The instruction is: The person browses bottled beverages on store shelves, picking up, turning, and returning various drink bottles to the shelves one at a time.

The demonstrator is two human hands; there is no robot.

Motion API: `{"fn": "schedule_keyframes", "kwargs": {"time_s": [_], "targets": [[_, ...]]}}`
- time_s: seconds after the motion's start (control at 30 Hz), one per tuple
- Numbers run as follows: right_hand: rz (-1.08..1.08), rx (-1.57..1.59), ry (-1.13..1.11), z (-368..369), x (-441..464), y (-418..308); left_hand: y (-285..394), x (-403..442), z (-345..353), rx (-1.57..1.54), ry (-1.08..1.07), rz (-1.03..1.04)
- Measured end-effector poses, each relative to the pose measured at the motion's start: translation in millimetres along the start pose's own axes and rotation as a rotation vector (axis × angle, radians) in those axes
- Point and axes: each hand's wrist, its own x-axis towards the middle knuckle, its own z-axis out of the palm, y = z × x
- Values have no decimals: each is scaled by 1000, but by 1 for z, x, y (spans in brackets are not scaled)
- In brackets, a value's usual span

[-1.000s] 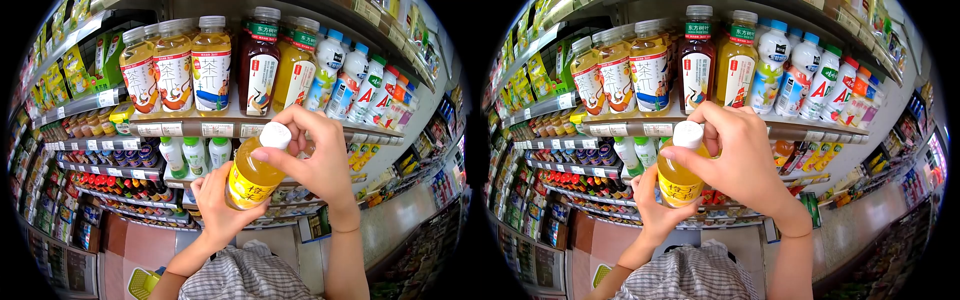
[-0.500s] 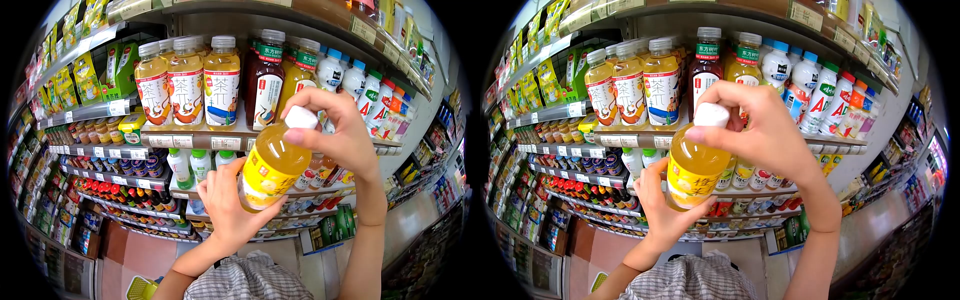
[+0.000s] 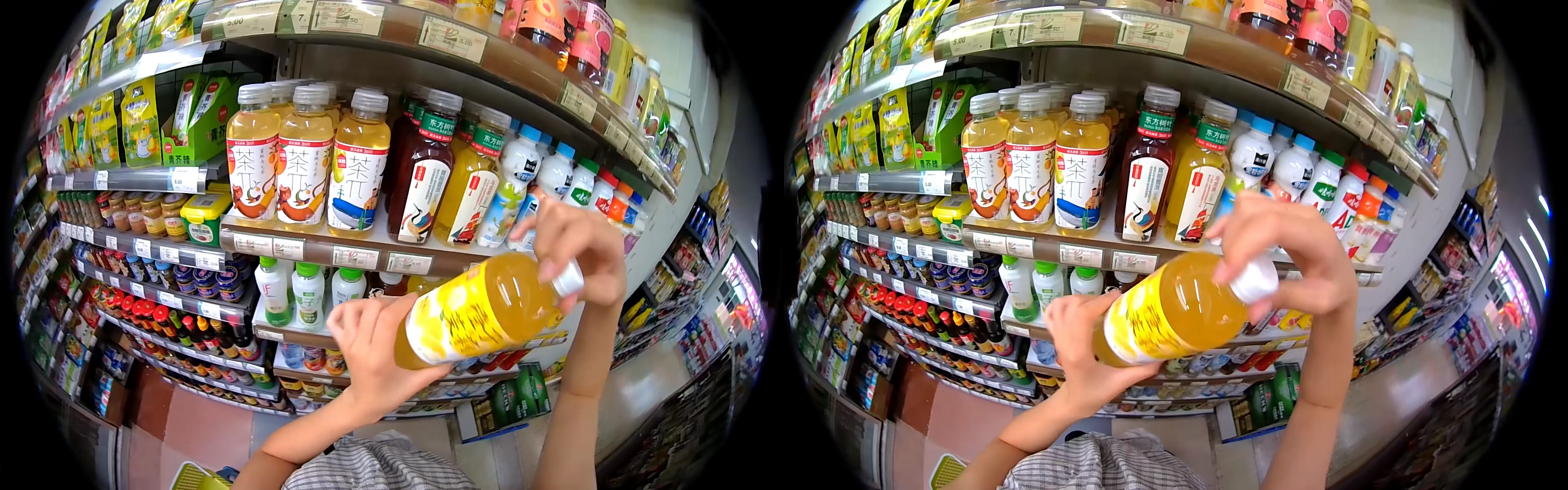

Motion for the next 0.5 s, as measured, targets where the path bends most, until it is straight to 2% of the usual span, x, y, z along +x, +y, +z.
{"fn": "schedule_keyframes", "kwargs": {"time_s": [0.17,0.27,0.37,0.5], "targets": [[45,54,19,-1,-22,-10,4,-3,-3,169,144,125],[82,77,25,-4,-29,-12,7,-5,-3,202,140,124],[169,-2,126,5,-29,-19,5,-4,0,195,150,117],[430,-286,356,27,-13,-41,9,3,1,212,159,76]]}}
